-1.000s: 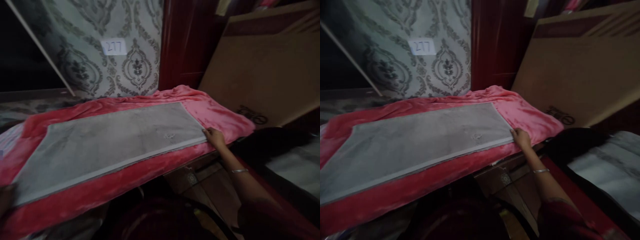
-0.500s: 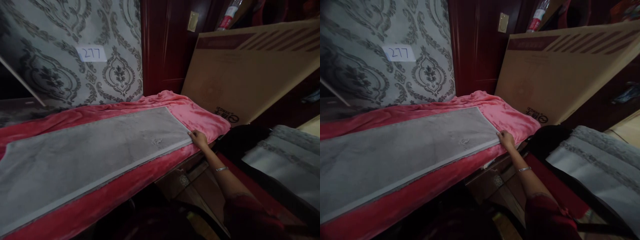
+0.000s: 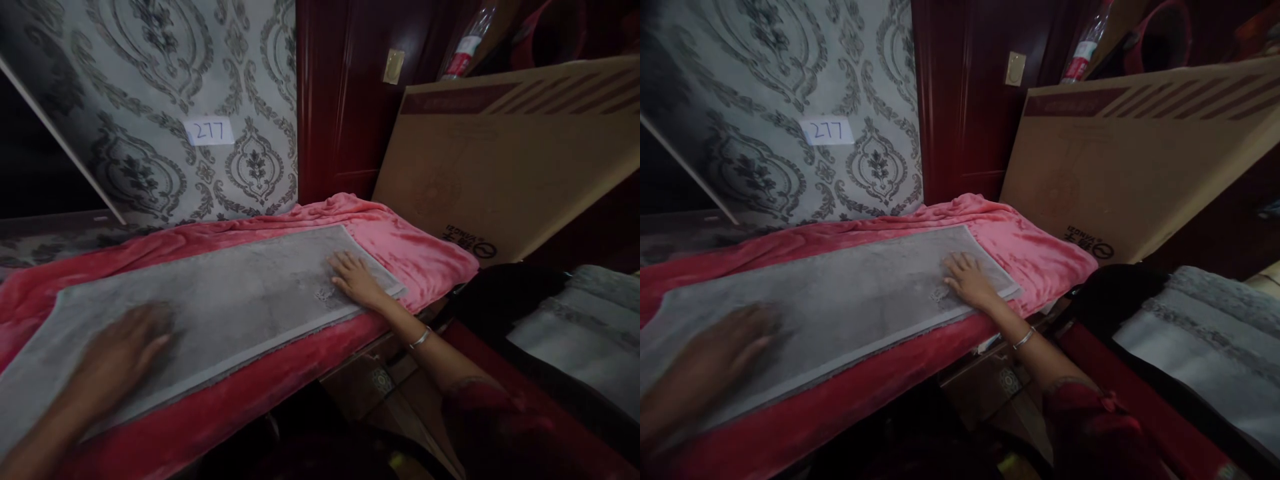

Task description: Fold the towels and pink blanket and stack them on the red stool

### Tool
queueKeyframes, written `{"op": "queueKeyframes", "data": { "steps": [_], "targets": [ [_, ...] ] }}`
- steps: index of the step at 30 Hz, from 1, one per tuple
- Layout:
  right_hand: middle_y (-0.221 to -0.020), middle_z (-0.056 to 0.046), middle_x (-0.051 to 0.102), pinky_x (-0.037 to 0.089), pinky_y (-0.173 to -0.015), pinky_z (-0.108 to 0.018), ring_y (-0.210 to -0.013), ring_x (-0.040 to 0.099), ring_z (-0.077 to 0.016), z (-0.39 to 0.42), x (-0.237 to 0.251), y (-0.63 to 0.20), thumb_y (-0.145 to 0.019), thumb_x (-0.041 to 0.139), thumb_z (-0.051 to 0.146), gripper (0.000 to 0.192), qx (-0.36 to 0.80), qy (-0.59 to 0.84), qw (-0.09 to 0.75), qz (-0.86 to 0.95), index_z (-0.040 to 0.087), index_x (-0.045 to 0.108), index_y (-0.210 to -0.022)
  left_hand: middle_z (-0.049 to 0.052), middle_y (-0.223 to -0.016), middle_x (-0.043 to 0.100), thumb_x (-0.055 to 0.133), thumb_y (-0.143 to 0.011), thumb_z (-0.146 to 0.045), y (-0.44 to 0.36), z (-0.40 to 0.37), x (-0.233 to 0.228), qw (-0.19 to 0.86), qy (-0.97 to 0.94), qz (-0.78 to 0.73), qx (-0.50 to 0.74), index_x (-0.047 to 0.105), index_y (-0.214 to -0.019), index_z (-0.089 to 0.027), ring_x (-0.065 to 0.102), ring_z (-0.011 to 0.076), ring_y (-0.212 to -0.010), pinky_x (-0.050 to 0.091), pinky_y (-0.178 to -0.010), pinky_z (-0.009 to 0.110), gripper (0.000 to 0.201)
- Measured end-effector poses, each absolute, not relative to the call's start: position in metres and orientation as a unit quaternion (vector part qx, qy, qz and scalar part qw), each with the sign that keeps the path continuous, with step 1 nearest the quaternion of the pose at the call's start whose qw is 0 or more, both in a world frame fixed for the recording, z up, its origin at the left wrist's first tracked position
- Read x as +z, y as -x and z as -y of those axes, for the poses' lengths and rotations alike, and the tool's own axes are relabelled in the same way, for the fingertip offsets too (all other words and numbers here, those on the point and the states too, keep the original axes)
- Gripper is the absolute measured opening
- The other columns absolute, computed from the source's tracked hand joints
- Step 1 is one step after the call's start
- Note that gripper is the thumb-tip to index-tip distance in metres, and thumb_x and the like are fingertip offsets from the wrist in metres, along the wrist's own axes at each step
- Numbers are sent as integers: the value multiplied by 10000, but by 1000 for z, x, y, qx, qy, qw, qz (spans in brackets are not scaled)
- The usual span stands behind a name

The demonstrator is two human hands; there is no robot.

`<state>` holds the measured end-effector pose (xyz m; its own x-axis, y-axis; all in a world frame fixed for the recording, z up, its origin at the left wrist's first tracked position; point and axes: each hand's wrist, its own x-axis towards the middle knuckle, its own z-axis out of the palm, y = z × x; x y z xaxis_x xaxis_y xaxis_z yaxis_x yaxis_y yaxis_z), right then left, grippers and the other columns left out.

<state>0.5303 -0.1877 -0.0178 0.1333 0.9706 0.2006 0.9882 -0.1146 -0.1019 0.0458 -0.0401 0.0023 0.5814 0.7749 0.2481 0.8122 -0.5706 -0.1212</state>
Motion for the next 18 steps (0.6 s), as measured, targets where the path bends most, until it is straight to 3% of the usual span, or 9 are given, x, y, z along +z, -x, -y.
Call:
{"op": "queueKeyframes", "data": {
  "steps": [5,9,14,16,18],
  "targets": [
    [-1678,-50,180,197,-1193,-607,-1543,132,-314,180,-30,-527,-1034,291,567,623,59,723,41,687,318,260,-1604,15,-1624,331,341,-934,-492,-90,44,-40,74,917,390,-43,466,-1507,-318,247,350,-1517,284,-1166,632,613],
    [-1673,-45,190,208,-1204,-573,-1540,160,-292,182,-33,-548,-1027,305,577,635,81,706,63,700,305,276,-1600,47,-1619,345,379,-932,-519,-82,44,-51,71,921,377,-61,474,-1501,-317,252,369,-1512,298,-1153,646,611],
    [-1580,-130,407,293,-1188,-494,-1459,366,-291,155,-17,-556,-1029,365,479,565,49,729,108,674,206,478,-1511,92,-1575,428,418,-923,-562,-97,36,-15,40,921,387,-28,557,-1444,-292,430,374,-1421,414,-1093,583,603],
    [-1596,-146,374,278,-1191,-519,-1479,327,-306,131,-9,-545,-1029,383,461,560,24,736,108,668,198,469,-1515,126,-1543,471,399,-947,-535,-127,24,6,29,926,375,-25,561,-1442,-243,473,352,-1393,409,-1108,560,598],
    [-1643,-123,276,251,-1196,-553,-1512,251,-310,104,-3,-530,-1024,405,476,580,12,717,101,689,241,401,-1554,137,-1564,437,398,-962,-499,-163,8,22,22,934,357,-15,488,-1495,-209,410,332,-1444,341,-1163,561,613]
  ]
}}
